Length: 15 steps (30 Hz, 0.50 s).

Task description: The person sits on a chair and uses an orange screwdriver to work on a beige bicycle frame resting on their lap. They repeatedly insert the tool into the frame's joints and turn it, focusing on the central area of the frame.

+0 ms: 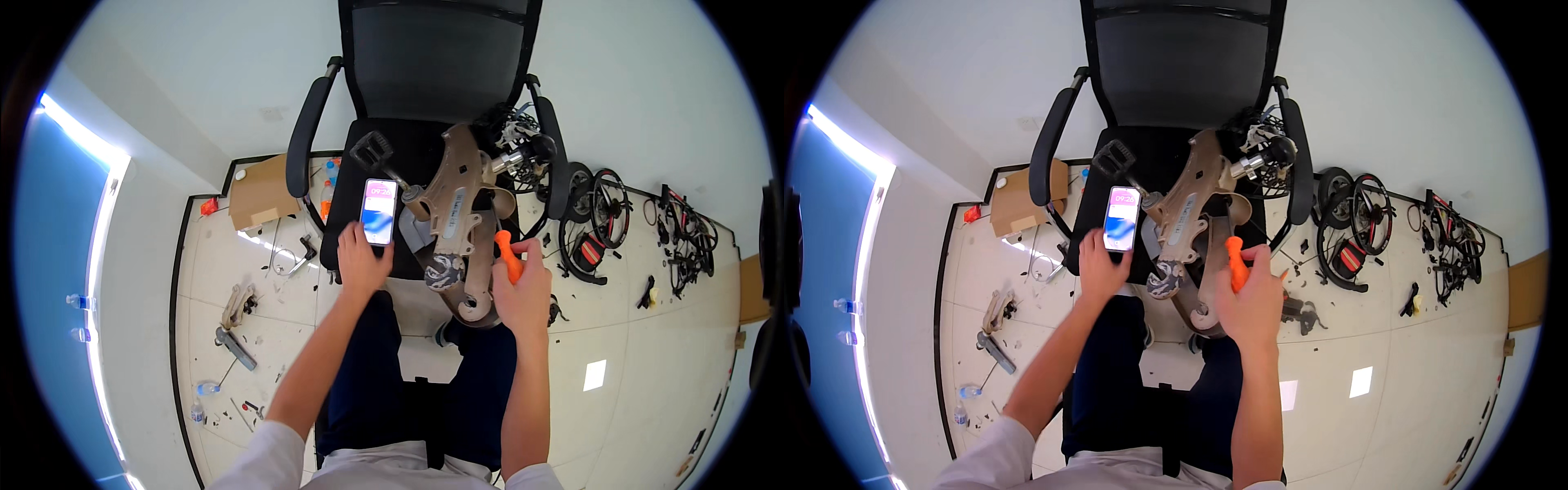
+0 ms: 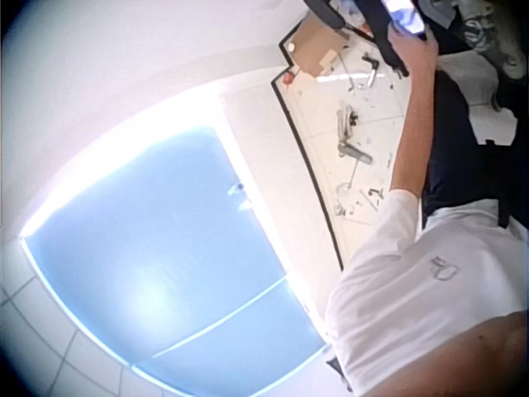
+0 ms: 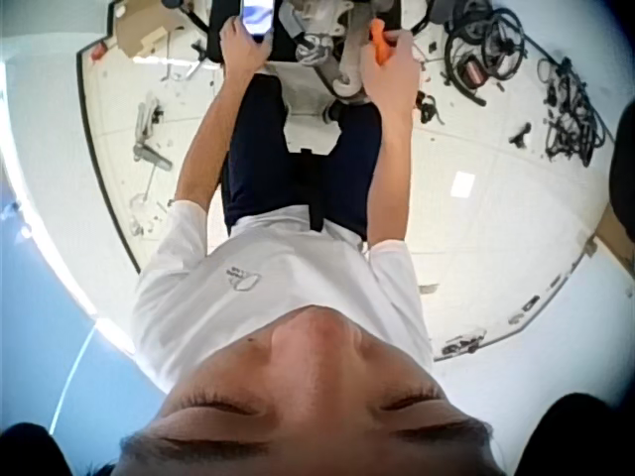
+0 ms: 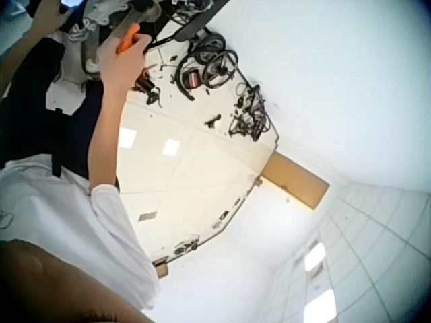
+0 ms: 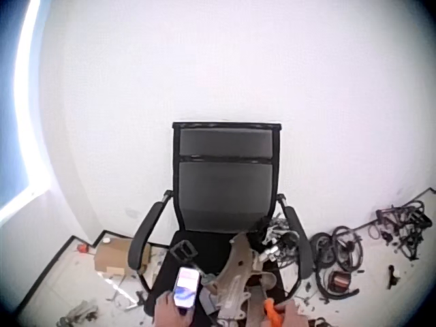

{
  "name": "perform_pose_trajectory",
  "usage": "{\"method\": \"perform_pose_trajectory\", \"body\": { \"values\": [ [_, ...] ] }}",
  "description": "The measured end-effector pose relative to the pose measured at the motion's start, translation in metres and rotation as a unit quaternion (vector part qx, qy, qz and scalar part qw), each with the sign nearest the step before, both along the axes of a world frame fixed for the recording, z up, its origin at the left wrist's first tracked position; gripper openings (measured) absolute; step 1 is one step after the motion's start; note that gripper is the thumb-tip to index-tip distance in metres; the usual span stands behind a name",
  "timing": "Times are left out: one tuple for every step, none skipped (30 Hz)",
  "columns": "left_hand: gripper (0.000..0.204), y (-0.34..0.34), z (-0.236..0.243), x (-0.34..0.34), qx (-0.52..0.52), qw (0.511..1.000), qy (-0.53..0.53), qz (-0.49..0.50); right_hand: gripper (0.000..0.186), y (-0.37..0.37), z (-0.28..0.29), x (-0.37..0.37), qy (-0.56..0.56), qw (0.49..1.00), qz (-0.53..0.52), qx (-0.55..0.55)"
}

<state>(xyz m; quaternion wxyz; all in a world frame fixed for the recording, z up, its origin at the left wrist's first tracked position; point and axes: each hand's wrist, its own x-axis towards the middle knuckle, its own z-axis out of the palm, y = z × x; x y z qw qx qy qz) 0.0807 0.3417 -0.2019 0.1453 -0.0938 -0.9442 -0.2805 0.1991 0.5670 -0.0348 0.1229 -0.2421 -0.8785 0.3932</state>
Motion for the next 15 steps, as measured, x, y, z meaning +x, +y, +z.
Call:
{"method": "perform_pose_trajectory", "body": {
  "values": [
    [0.078,0.003,-0.005,-0.020,-0.017,1.000,-0.016,0.010,0.024,-0.002,0.002,0.001,-0.007,1.000,0.008,-0.002],
    [0.084,0.009,-0.002,-0.038,-0.047,0.995,-0.078,0.034,0.026,-0.002,0.003,0.001,-0.013,1.000,0.014,-0.004],
    [0.091,0.015,0.000,-0.052,-0.077,0.985,-0.139,0.059,0.026,-0.001,0.003,0.001,-0.016,1.000,0.015,-0.002],
    [0.099,0.020,-0.001,-0.062,-0.115,0.982,-0.138,0.063,0.027,0.002,0.001,0.002,-0.019,1.000,0.012,0.000],
    [0.100,0.026,-0.002,-0.069,-0.128,0.980,-0.133,0.070,0.027,0.004,0.000,0.002,-0.023,1.000,0.010,0.002],
    [0.100,0.031,-0.004,-0.074,-0.140,0.979,-0.127,0.078,0.027,0.005,0.002,0.002,-0.022,1.000,0.006,-0.001],
    [0.101,0.035,-0.004,-0.077,-0.154,0.977,-0.123,0.086,0.027,0.005,0.004,0.003,-0.030,1.000,0.007,-0.006],
    [0.093,0.036,-0.010,-0.082,-0.142,0.983,-0.094,0.076,0.027,0.004,0.006,0.003,-0.037,0.999,0.010,-0.010],
    [0.089,0.038,-0.012,-0.085,-0.137,0.983,-0.097,0.073,0.027,0.004,0.008,0.002,-0.043,0.999,0.015,-0.015],
    [0.085,0.036,-0.011,-0.084,-0.134,0.983,-0.102,0.072,0.028,0.002,0.008,0.003,-0.042,0.999,0.014,-0.021],
    [0.080,0.033,-0.011,-0.084,-0.131,0.983,-0.106,0.073,0.028,0.002,0.006,0.003,-0.040,0.999,0.009,-0.009],
    [0.071,0.032,-0.015,-0.084,-0.123,0.985,-0.080,0.090,0.028,0.004,0.004,0.006,-0.037,0.999,0.008,0.004],
    [0.071,0.024,-0.015,-0.083,-0.130,0.983,-0.076,0.106,0.028,0.004,0.004,0.006,-0.031,0.999,0.014,0.015],
    [0.072,0.013,-0.011,-0.080,-0.107,0.986,-0.086,0.089,0.027,0.004,0.003,0.006,-0.030,0.999,0.014,0.023],
    [0.073,0.001,-0.008,-0.073,-0.084,0.989,-0.096,0.074,0.024,0.003,0.003,0.006,-0.018,1.000,0.016,0.016]
  ]
}}
